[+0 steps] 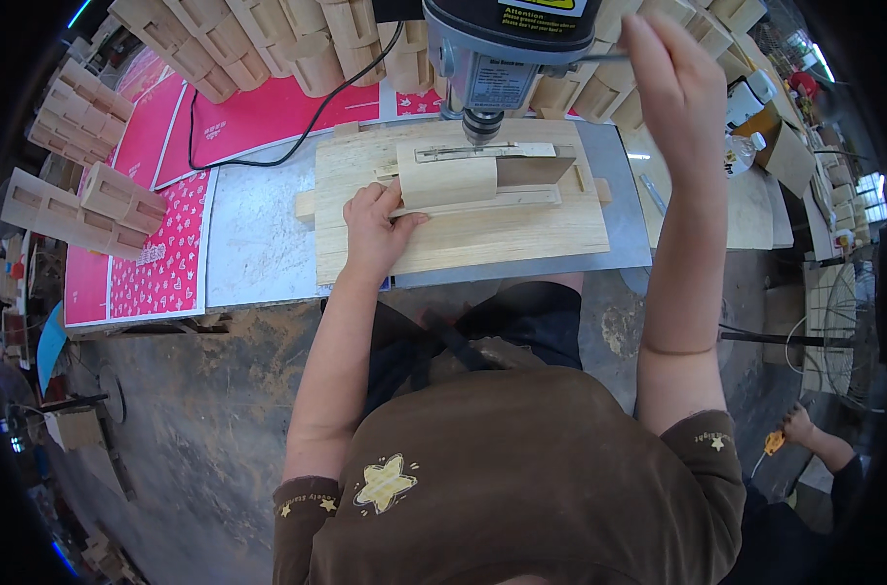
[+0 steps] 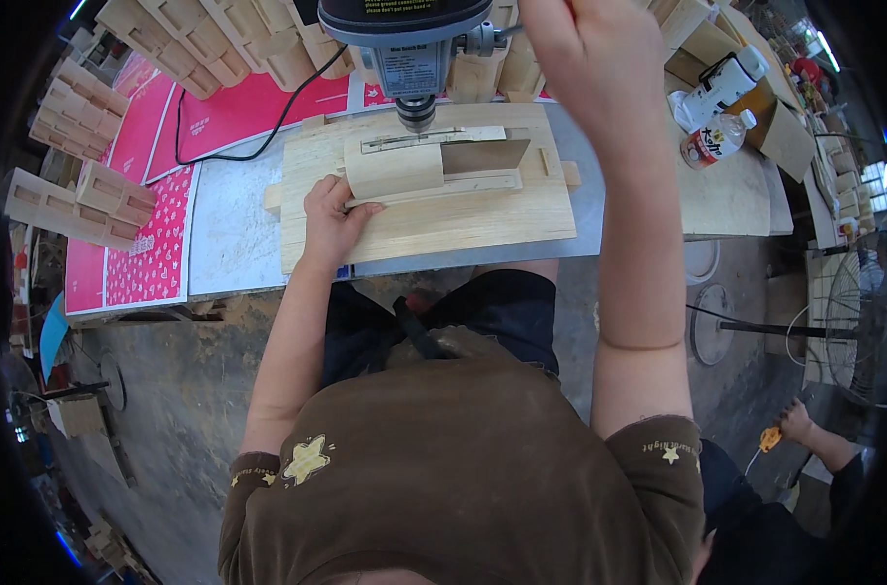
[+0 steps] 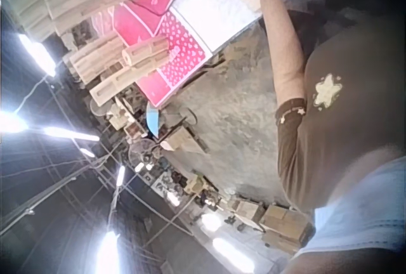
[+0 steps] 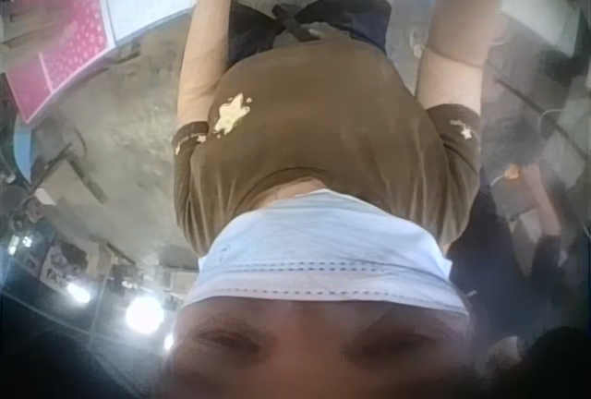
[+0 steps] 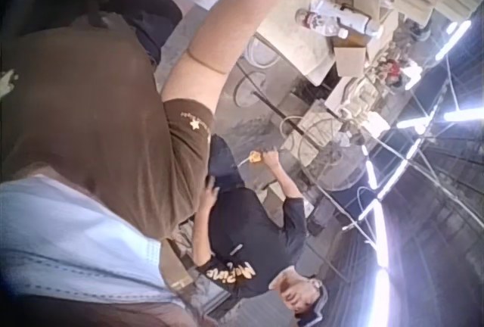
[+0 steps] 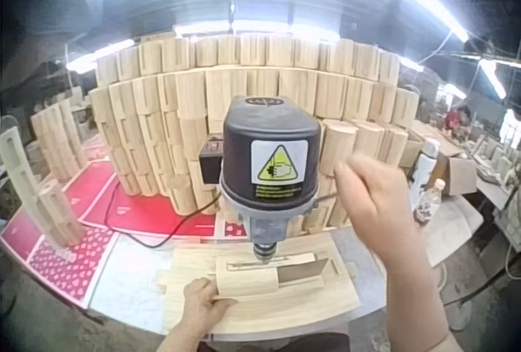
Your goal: Drilling or routing slots into cylindrical wood components using a vertical routing machine.
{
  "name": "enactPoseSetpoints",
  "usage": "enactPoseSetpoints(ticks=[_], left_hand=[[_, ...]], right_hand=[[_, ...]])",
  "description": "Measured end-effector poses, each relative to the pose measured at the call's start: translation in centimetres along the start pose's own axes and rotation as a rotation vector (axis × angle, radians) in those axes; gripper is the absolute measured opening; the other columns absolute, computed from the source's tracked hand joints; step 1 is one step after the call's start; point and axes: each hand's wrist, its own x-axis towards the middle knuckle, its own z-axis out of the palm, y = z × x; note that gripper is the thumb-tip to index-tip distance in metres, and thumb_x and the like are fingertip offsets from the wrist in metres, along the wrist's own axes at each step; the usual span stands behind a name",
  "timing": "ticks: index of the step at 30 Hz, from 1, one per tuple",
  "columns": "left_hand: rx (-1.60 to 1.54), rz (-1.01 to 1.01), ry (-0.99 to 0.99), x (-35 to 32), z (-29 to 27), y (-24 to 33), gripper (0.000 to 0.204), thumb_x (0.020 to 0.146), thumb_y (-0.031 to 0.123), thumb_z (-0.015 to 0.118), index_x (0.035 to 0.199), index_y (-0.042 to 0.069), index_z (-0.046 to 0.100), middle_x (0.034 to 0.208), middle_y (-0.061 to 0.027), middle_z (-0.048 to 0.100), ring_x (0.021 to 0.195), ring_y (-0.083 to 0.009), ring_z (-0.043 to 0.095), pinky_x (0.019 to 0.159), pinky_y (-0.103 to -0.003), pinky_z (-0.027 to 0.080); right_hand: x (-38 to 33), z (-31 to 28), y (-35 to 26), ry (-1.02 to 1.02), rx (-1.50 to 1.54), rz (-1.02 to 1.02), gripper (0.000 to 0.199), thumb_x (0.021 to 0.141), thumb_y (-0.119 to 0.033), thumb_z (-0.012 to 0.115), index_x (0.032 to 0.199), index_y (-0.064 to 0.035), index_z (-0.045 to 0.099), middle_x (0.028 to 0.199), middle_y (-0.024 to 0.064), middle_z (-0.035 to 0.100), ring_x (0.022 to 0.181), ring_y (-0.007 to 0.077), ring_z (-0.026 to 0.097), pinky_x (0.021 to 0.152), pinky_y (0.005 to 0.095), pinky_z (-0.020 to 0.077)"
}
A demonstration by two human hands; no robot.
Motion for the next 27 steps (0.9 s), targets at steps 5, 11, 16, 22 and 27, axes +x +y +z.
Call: enactPoseSetpoints(ticks=[5, 11, 16, 22, 27], left_hand=[[-0.019, -0.005, 0.003, 0.1, -0.1, -0.6, 0.056, 0.059, 0.022, 0.078, 0.112, 0.014, 0.061, 0.073, 0.0006, 0.051, 0.077, -0.0195, 0.051, 0.076, -0.036, 0.032], [-0.003, 0.010, 0.013, 0.4, -0.1, 0.2, 0.058, 0.058, 0.024, 0.077, 0.113, 0.015, 0.060, 0.075, -0.0006, 0.052, 0.080, -0.0215, 0.052, 0.076, -0.038, 0.033], [0.032, 0.005, 0.044, 0.1, -0.1, 0.7, 0.058, 0.058, 0.024, 0.077, 0.114, 0.016, 0.060, 0.077, -0.0009, 0.052, 0.082, -0.0214, 0.052, 0.076, -0.038, 0.032], [0.036, 0.009, 0.052, 0.0, 0.1, 1.0, 0.058, 0.058, 0.024, 0.078, 0.113, 0.015, 0.060, 0.077, -0.0005, 0.053, 0.081, -0.0212, 0.052, 0.076, -0.037, 0.031], [0.150, -0.001, 0.025, 0.2, 0.1, 1.6, 0.056, 0.060, 0.026, 0.077, 0.112, 0.015, 0.061, 0.078, -0.0005, 0.053, 0.081, -0.0210, 0.052, 0.077, -0.037, 0.032]], right_hand=[[-5.9, 2.2, -2.1, 0.078, 0.127, 0.057, 0.010, 0.085, -0.007, 0.057, 0.083, 0.0031, 0.060, 0.067, 0.0123, 0.057, 0.054, 0.0202, 0.051, 0.052, 0.0288, 0.0401], [-10.2, 6.3, 1.0, 0.203, 0.202, -0.016, 0.008, 0.085, -0.001, 0.054, 0.087, 0.0018, 0.061, 0.073, 0.0112, 0.060, 0.060, 0.0195, 0.054, 0.054, 0.0272, 0.0417], [-11.2, 9.2, 2.9, 0.248, 0.202, -0.074, 0.011, 0.085, 0.000, 0.054, 0.091, 0.0008, 0.062, 0.079, 0.0120, 0.060, 0.064, 0.0209, 0.055, 0.057, 0.0285, 0.0429], [-9.3, 5.5, 1.6, 0.236, 0.119, -0.110, 0.008, 0.085, -0.001, 0.053, 0.086, 0.0009, 0.061, 0.067, 0.0088, 0.055, 0.058, 0.0169, 0.051, 0.052, 0.0260, 0.0393], [3.6, 1.8, 0.7, 0.141, 0.019, -0.086, 0.025, 0.091, -0.021, 0.052, 0.082, 0.0008, 0.058, 0.061, -0.0006, 0.046, 0.054, 0.0055, 0.040, 0.051, 0.0233, 0.0331]])
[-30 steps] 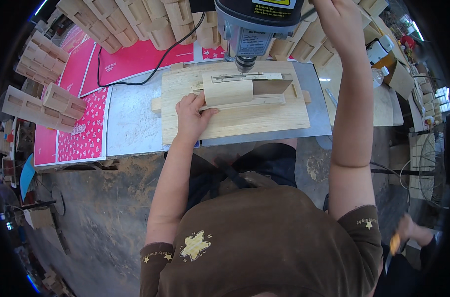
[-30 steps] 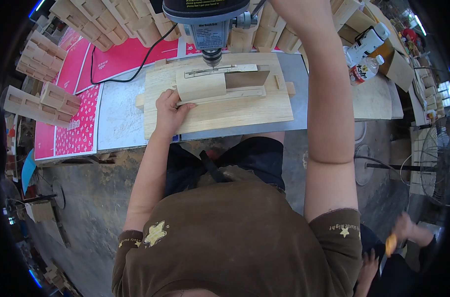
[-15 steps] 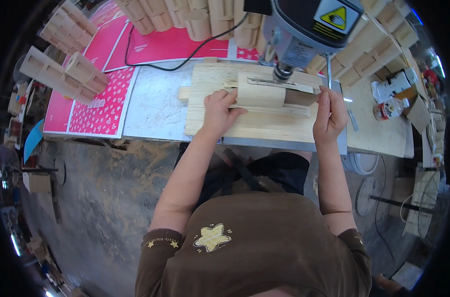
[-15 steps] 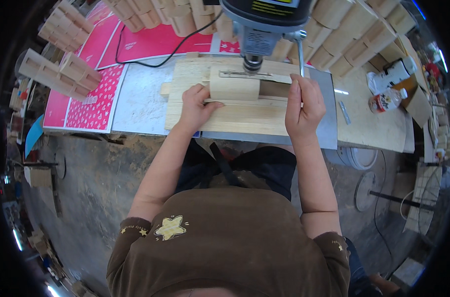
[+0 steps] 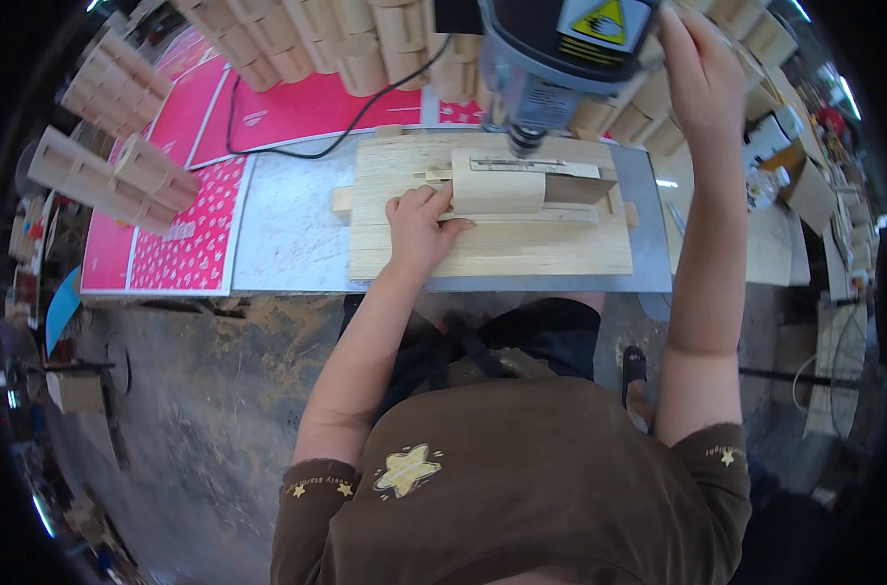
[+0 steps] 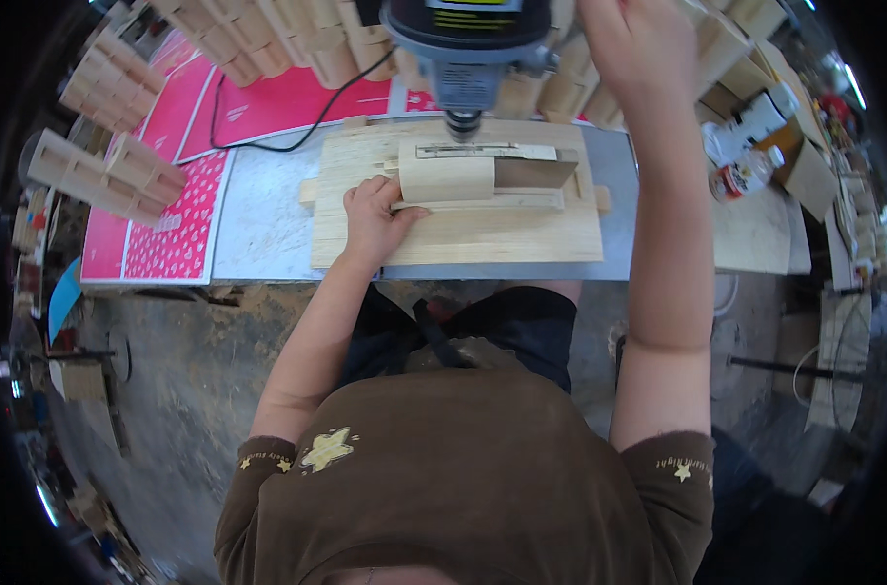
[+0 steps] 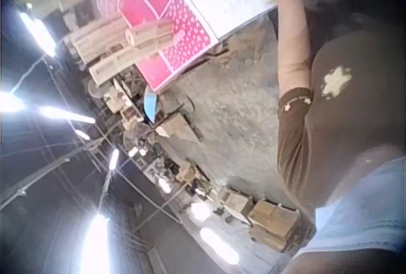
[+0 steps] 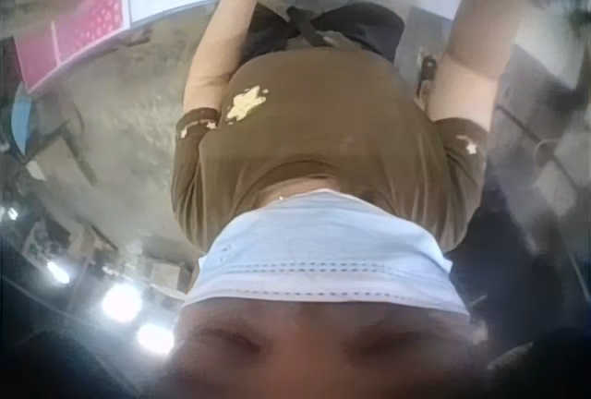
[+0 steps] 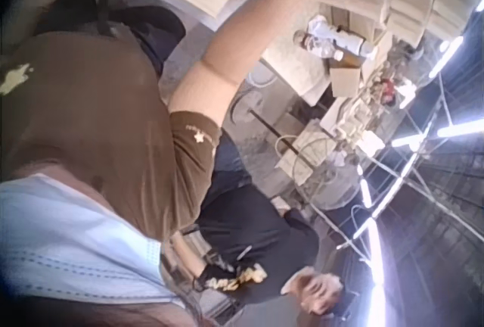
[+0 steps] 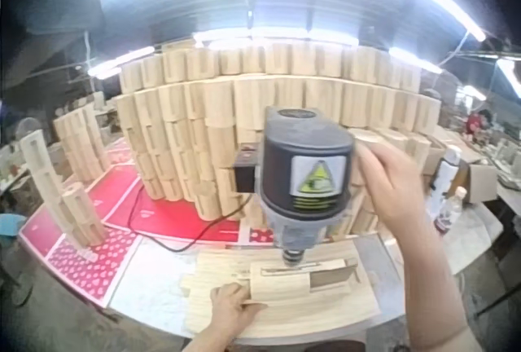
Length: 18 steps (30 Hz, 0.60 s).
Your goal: Drilling or routing slots into cylindrical wood components using a vertical routing machine.
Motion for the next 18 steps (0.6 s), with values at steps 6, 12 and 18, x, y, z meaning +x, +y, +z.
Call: enactPoseSetpoints(ticks=[6, 12, 18], left_hand=[[-0.067, 0.016, -0.049, 1.1, 2.1, 1.8, 0.055, 0.062, 0.028, 0.076, 0.114, 0.015, 0.060, 0.078, -0.0008, 0.053, 0.081, -0.0206, 0.052, 0.077, -0.038, 0.032], [-0.075, 0.023, -0.038, 0.7, 2.1, 1.6, 0.056, 0.063, 0.029, 0.076, 0.115, 0.013, 0.060, 0.078, -0.0013, 0.052, 0.082, -0.0208, 0.052, 0.079, -0.038, 0.032], [-0.059, 0.028, -0.049, 0.9, 2.2, 2.0, 0.055, 0.064, 0.027, 0.076, 0.114, 0.012, 0.060, 0.077, -0.0015, 0.052, 0.082, -0.0210, 0.052, 0.079, -0.037, 0.032]], right_hand=[[4.5, 1.9, 1.5, -0.159, -0.075, 0.180, 0.042, 0.086, -0.033, 0.045, 0.078, 0.0041, 0.063, 0.066, 0.0201, 0.060, 0.069, 0.0307, 0.062, 0.063, 0.0383, 0.0449], [-3.3, -1.9, -1.7, -0.131, 0.040, 0.065, 0.024, 0.091, -0.019, 0.052, 0.081, 0.0007, 0.061, 0.055, -0.0014, 0.041, 0.053, 0.0057, 0.040, 0.050, 0.0231, 0.0327], [-12.4, 1.0, -1.8, 0.077, 0.142, 0.072, 0.005, 0.081, -0.004, 0.058, 0.082, -0.0016, 0.062, 0.062, 0.0091, 0.054, 0.052, 0.0219, 0.051, 0.050, 0.0327, 0.0390]])
